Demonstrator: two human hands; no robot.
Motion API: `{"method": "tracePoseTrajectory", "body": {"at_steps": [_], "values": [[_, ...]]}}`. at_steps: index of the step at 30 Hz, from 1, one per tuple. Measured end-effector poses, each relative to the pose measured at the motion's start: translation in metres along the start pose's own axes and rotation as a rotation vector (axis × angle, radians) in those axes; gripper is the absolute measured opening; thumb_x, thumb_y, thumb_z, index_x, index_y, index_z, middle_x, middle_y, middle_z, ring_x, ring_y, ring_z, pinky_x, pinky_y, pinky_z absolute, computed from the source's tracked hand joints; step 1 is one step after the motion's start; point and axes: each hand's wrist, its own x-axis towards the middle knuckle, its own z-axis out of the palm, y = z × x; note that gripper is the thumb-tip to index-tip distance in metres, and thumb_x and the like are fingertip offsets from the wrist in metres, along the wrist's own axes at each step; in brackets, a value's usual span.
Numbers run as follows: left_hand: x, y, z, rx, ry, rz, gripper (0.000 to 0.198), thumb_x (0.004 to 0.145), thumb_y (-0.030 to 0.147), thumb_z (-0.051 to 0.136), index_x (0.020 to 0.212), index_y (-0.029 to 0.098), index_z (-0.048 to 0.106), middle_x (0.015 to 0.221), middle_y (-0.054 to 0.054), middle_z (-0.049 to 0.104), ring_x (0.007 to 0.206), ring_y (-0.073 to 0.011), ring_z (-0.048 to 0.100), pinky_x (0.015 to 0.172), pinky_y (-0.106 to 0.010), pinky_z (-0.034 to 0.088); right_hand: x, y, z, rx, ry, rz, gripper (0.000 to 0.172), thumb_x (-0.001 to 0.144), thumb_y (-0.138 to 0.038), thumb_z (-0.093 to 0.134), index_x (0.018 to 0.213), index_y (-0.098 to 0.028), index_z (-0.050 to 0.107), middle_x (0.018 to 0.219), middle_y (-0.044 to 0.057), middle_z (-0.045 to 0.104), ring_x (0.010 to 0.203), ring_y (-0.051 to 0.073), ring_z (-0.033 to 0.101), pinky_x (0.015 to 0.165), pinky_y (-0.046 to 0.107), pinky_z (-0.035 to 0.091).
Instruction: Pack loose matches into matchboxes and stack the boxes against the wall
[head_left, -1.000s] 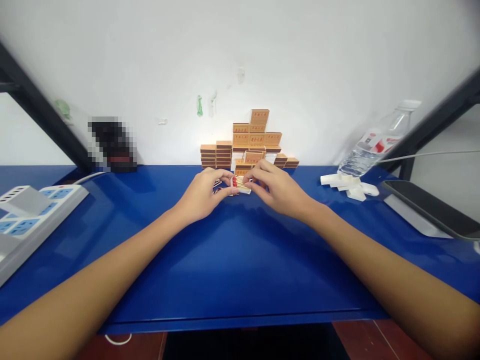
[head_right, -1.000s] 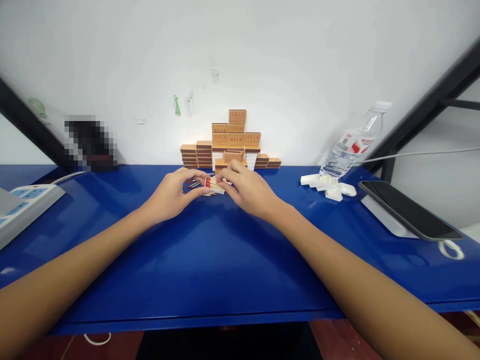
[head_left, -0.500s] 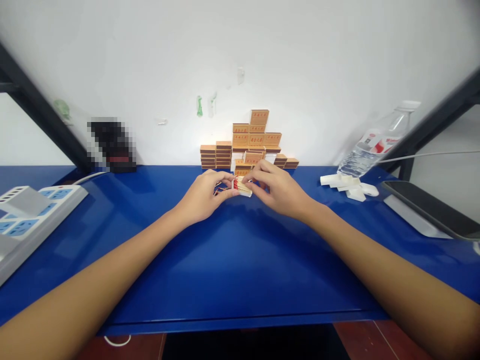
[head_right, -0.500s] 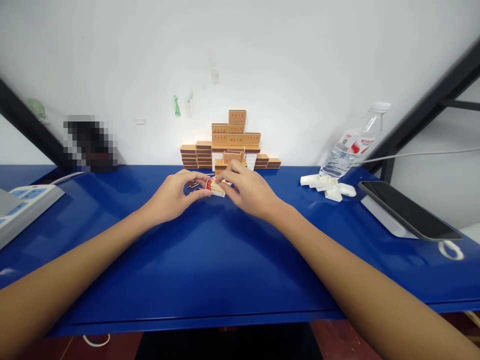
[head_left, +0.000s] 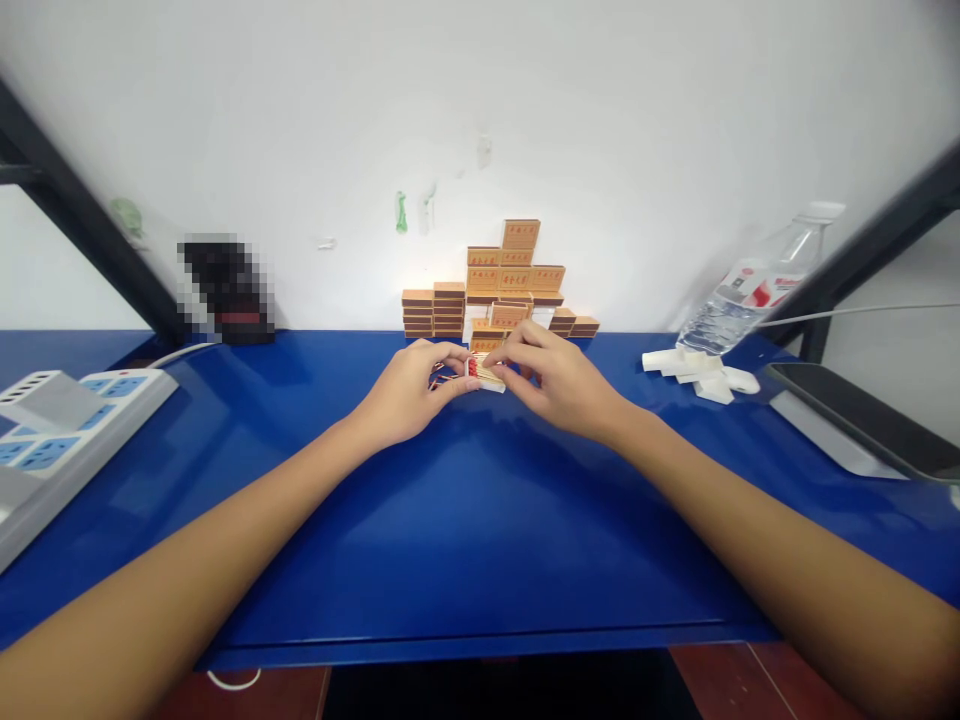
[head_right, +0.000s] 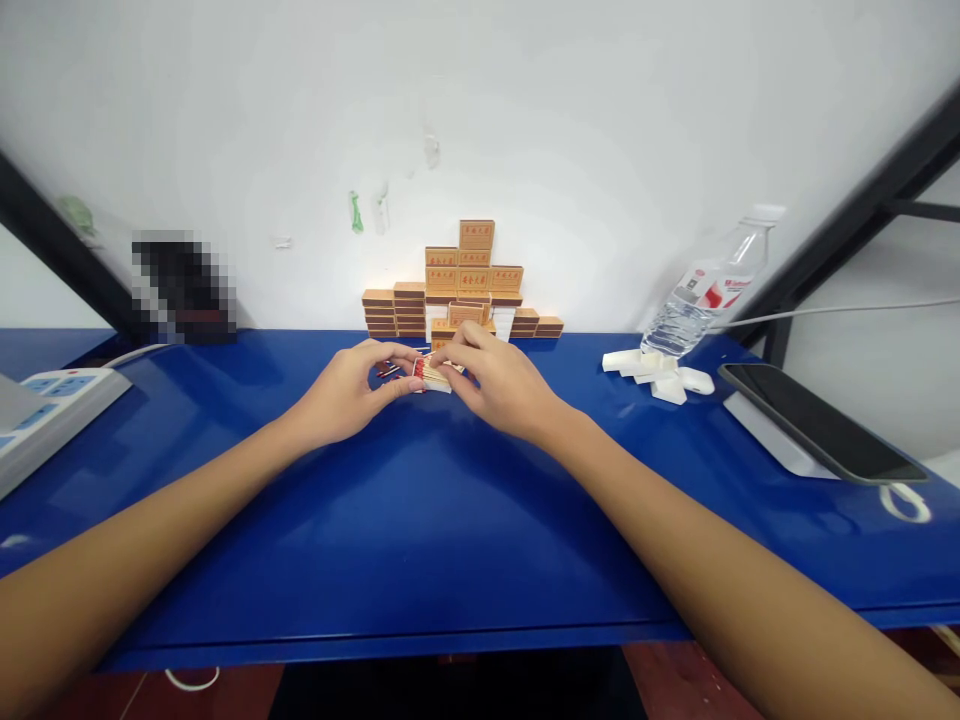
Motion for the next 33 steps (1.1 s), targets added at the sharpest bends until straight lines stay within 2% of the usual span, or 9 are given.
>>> {"method": "tracePoseTrajectory", "body": {"at_steps": [4, 8, 10, 12, 15, 17, 23, 29, 33], "values": [[0.0, -0.001, 0.001, -0.015, 0.025, -0.013, 0.017, 0.094, 0.036, 0.076, 0.105, 0.023, 0.075, 0.104, -0.003, 0.079, 0.096, -0.0208, 0.069, 0.084, -0.034, 0.052, 0.001, 0.002, -0.002, -0.03, 0.055, 0.034, 0.017, 0.102, -0.021, 0.055, 0.107, -0.021, 0.072, 0.098, 0.007, 0.061, 0.08, 0.019, 0.06, 0.072, 0.032, 0.047], [0.0, 0.0, 0.001, -0.057, 0.042, -0.063, 0.017, 0.094, 0.036, 0.074, 0.104, 0.022, 0.075, 0.103, -0.004, 0.079, 0.092, -0.0205, 0.07, 0.083, -0.034, 0.052, 0.0, 0.029, -0.01, -0.139, 0.182, 0.185, 0.013, 0.096, -0.019, 0.06, 0.097, -0.02, 0.073, 0.087, 0.005, 0.063, 0.072, 0.019, 0.057, 0.072, 0.034, 0.046], [0.0, 0.001, 0.0, -0.058, 0.049, -0.088, 0.019, 0.094, 0.037, 0.074, 0.106, 0.022, 0.074, 0.103, -0.004, 0.08, 0.093, -0.0214, 0.07, 0.083, -0.034, 0.053, -0.002, 0.053, -0.016, -0.175, 0.253, 0.354, 0.01, 0.089, -0.017, 0.065, 0.094, -0.019, 0.074, 0.084, 0.006, 0.066, 0.072, 0.02, 0.058, 0.072, 0.035, 0.046], [0.0, 0.002, 0.0, -0.048, 0.057, -0.092, 0.02, 0.094, 0.038, 0.073, 0.107, 0.022, 0.074, 0.103, -0.004, 0.079, 0.095, -0.022, 0.07, 0.083, -0.035, 0.052, -0.004, 0.077, -0.022, -0.15, 0.321, 0.622, 0.007, 0.085, -0.016, 0.067, 0.086, -0.018, 0.074, 0.078, 0.005, 0.066, 0.069, 0.019, 0.058, 0.072, 0.034, 0.046], [0.0, 0.002, 0.0, -0.037, 0.068, -0.081, 0.018, 0.095, 0.038, 0.073, 0.106, 0.023, 0.074, 0.102, -0.003, 0.079, 0.095, -0.0216, 0.069, 0.083, -0.035, 0.051, -0.003, 0.104, -0.029, 0.128, 0.447, 1.008, 0.008, 0.087, -0.022, 0.069, 0.083, -0.016, 0.072, 0.07, 0.003, 0.064, 0.062, 0.016, 0.055, 0.061, 0.03, 0.045], [-0.001, 0.002, 0.0, -0.046, 0.073, -0.079, 0.018, 0.095, 0.038, 0.074, 0.107, 0.024, 0.074, 0.102, -0.002, 0.079, 0.095, -0.0214, 0.069, 0.082, -0.035, 0.051, -0.001, 0.113, -0.029, 0.243, 0.469, 1.113, 0.012, 0.09, -0.026, 0.069, 0.082, -0.016, 0.07, 0.067, 0.003, 0.064, 0.055, 0.014, 0.052, 0.052, 0.029, 0.042], [-0.002, 0.003, -0.001, -0.076, 0.087, -0.109, 0.022, 0.092, 0.037, 0.077, 0.109, 0.024, 0.074, 0.101, -0.002, 0.079, 0.095, -0.0206, 0.069, 0.082, -0.034, 0.051, 0.0, 0.121, -0.018, 0.243, 0.456, 1.172, 0.024, 0.084, -0.027, 0.078, 0.066, -0.016, 0.067, 0.052, 0.001, 0.056, 0.047, 0.012, 0.045, 0.044, 0.025, 0.035], [0.0, -0.001, -0.001, -0.124, 0.113, -0.15, 0.027, 0.091, 0.041, 0.077, 0.111, 0.023, 0.074, 0.101, -0.003, 0.079, 0.097, -0.0211, 0.07, 0.087, -0.037, 0.052, -0.002, 0.119, -0.032, 0.259, 0.54, 1.158, 0.023, 0.088, -0.022, 0.072, 0.067, -0.018, 0.064, 0.058, 0.001, 0.058, 0.051, 0.012, 0.05, 0.046, 0.023, 0.039], [0.0, -0.004, -0.001, -0.117, 0.13, -0.164, 0.03, 0.091, 0.041, 0.077, 0.114, 0.023, 0.074, 0.104, -0.005, 0.078, 0.1, -0.0213, 0.07, 0.091, -0.038, 0.053, -0.001, 0.114, -0.033, 0.298, 0.516, 1.179, 0.027, 0.09, -0.027, 0.072, 0.067, -0.019, 0.063, 0.057, 0.003, 0.06, 0.048, 0.012, 0.049, 0.042, 0.024, 0.038]]}}
